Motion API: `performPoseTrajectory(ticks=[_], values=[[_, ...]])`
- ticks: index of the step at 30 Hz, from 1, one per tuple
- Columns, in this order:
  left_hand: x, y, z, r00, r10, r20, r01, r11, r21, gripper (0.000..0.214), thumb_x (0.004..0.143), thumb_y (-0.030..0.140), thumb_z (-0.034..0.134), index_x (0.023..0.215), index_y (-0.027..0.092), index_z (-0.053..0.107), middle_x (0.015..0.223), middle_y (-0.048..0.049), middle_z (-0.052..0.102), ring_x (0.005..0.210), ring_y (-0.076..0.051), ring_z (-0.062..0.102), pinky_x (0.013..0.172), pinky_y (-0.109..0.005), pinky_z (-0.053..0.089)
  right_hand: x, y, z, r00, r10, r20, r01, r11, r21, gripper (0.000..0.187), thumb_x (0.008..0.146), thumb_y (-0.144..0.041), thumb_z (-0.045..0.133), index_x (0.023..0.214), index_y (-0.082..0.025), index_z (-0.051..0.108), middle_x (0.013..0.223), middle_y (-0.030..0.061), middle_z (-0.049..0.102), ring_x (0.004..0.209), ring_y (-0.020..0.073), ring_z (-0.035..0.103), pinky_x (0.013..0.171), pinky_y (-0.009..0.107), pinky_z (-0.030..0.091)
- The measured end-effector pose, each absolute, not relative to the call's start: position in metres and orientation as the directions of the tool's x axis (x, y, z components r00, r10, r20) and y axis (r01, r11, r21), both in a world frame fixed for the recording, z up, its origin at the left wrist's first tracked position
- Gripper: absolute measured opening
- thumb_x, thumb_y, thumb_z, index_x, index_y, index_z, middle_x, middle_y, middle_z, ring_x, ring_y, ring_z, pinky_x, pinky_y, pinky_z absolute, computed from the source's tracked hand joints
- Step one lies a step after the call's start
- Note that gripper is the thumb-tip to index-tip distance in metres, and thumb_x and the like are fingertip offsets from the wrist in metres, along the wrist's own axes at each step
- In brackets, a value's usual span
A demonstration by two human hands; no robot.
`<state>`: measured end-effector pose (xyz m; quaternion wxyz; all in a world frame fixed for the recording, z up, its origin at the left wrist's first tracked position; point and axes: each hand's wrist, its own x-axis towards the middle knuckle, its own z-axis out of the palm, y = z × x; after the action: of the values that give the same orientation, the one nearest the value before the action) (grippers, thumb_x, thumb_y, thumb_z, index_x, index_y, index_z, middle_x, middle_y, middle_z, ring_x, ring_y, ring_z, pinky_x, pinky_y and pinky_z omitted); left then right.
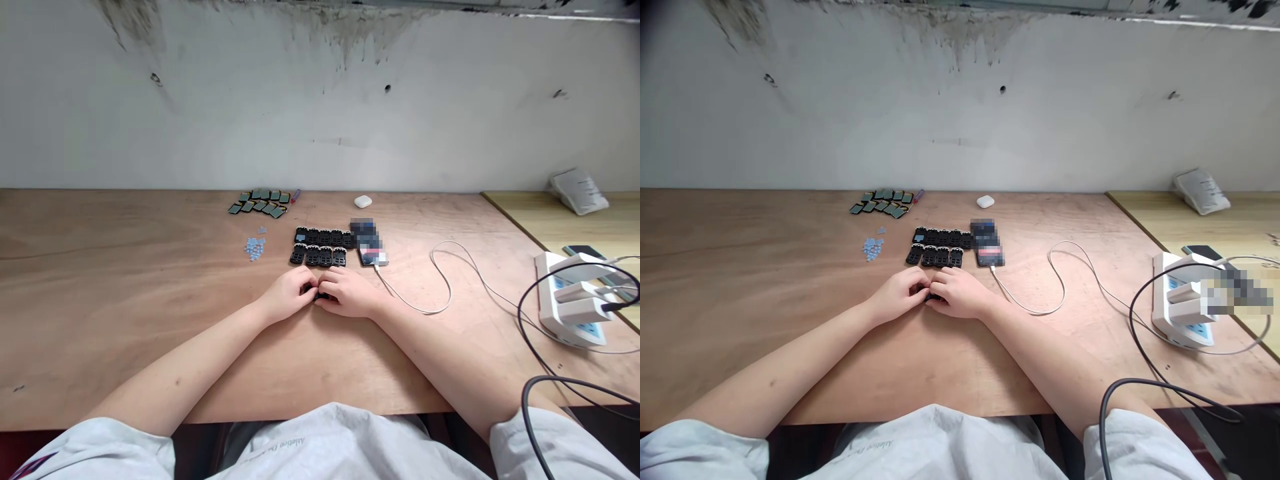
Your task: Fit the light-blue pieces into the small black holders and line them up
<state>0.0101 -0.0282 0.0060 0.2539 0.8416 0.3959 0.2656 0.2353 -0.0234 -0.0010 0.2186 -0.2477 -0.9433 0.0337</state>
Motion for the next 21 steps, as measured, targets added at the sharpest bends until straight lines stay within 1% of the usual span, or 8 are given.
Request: performPoseTrajectory(ticks=[4, 6, 8, 10, 12, 16, 19, 21], values=[[0.002, -0.025, 0.006, 0.691, 0.629, 0.356, 0.422, -0.751, 0.509, 0.015, 0.098, 0.024, 0.058, 0.093, 0.021, 0.071, 0.098, -0.0058, 0.066, 0.086, -0.018, 0.063, 0.079, -0.031, 0.051, 0.235, -0.023, -0.002, -0.779, 0.475, 0.41, 0.445, 0.879, -0.172, 0.016, 0.099, -0.031, 0.062, 0.092, -0.019, 0.069, 0.097, 0.0085, 0.07, 0.089, 0.0214, 0.06, 0.08, 0.034, 0.049], [-0.001, -0.023, 0.004, 0.722, 0.553, 0.416, 0.378, -0.818, 0.433, 0.013, 0.096, 0.023, 0.061, 0.092, 0.021, 0.073, 0.1, -0.0072, 0.068, 0.089, -0.019, 0.064, 0.082, -0.033, 0.052, 0.234, -0.022, -0.003, -0.776, 0.468, 0.422, 0.437, 0.882, -0.176, 0.016, 0.1, -0.033, 0.062, 0.093, -0.019, 0.069, 0.099, 0.0091, 0.071, 0.09, 0.0218, 0.06, 0.081, 0.035, 0.05], [-0.002, -0.02, 0.004, 0.734, 0.507, 0.453, 0.356, -0.854, 0.379, 0.012, 0.094, 0.021, 0.063, 0.093, 0.021, 0.075, 0.102, -0.0081, 0.07, 0.091, -0.02, 0.066, 0.084, -0.034, 0.052, 0.234, -0.021, -0.004, -0.773, 0.465, 0.431, 0.433, 0.884, -0.178, 0.017, 0.1, -0.034, 0.062, 0.094, -0.02, 0.07, 0.101, 0.0094, 0.071, 0.091, 0.0222, 0.061, 0.082, 0.036, 0.05], [-0.003, -0.017, 0.006, 0.75, 0.479, 0.456, 0.338, -0.87, 0.359, 0.013, 0.093, 0.022, 0.065, 0.095, 0.023, 0.077, 0.105, -0.0084, 0.072, 0.094, -0.021, 0.067, 0.086, -0.036, 0.053, 0.234, -0.021, -0.004, -0.771, 0.464, 0.436, 0.432, 0.884, -0.177, 0.019, 0.1, -0.036, 0.063, 0.094, -0.02, 0.07, 0.101, 0.0093, 0.071, 0.092, 0.0225, 0.062, 0.083, 0.036, 0.051], [-0.005, -0.016, 0.009, 0.769, 0.465, 0.439, 0.318, -0.874, 0.369, 0.015, 0.094, 0.024, 0.065, 0.098, 0.025, 0.079, 0.11, -0.0083, 0.074, 0.097, -0.022, 0.068, 0.088, -0.037, 0.054, 0.234, -0.021, -0.004, -0.772, 0.461, 0.438, 0.429, 0.886, -0.177, 0.02, 0.1, -0.036, 0.063, 0.093, -0.019, 0.07, 0.1, 0.0093, 0.072, 0.092, 0.0227, 0.062, 0.083, 0.036, 0.051], [-0.008, -0.015, 0.013, 0.771, 0.476, 0.423, 0.32, -0.864, 0.39, 0.02, 0.093, 0.024, 0.066, 0.107, 0.026, 0.08, 0.115, -0.0088, 0.075, 0.101, -0.022, 0.068, 0.09, -0.038, 0.057, 0.235, -0.021, -0.001, -0.772, 0.466, 0.433, 0.431, 0.884, -0.182, 0.019, 0.1, -0.034, 0.063, 0.091, -0.019, 0.07, 0.097, 0.0092, 0.072, 0.09, 0.0219, 0.063, 0.081, 0.035, 0.051], [-0.01, -0.016, 0.009, 0.754, 0.477, 0.452, 0.344, -0.873, 0.347, 0.021, 0.092, 0.023, 0.067, 0.109, 0.025, 0.079, 0.11, -0.0092, 0.076, 0.098, -0.022, 0.069, 0.088, -0.039, 0.057, 0.236, -0.02, 0.0, -0.773, 0.471, 0.426, 0.431, 0.882, -0.193, 0.019, 0.099, -0.037, 0.065, 0.093, -0.019, 0.07, 0.097, 0.0089, 0.071, 0.088, 0.0216, 0.062, 0.079, 0.035, 0.051], [-0.009, -0.015, 0.005, 0.745, 0.467, 0.476, 0.353, -0.882, 0.312, 0.022, 0.094, 0.022, 0.066, 0.112, 0.025, 0.078, 0.111, -0.0092, 0.076, 0.099, -0.022, 0.07, 0.088, -0.039, 0.057, 0.237, -0.019, 0.0, -0.771, 0.477, 0.422, 0.437, 0.878, -0.193, 0.018, 0.097, -0.037, 0.068, 0.093, -0.019, 0.07, 0.098, 0.0092, 0.07, 0.089, 0.0221, 0.062, 0.08, 0.035, 0.051]])
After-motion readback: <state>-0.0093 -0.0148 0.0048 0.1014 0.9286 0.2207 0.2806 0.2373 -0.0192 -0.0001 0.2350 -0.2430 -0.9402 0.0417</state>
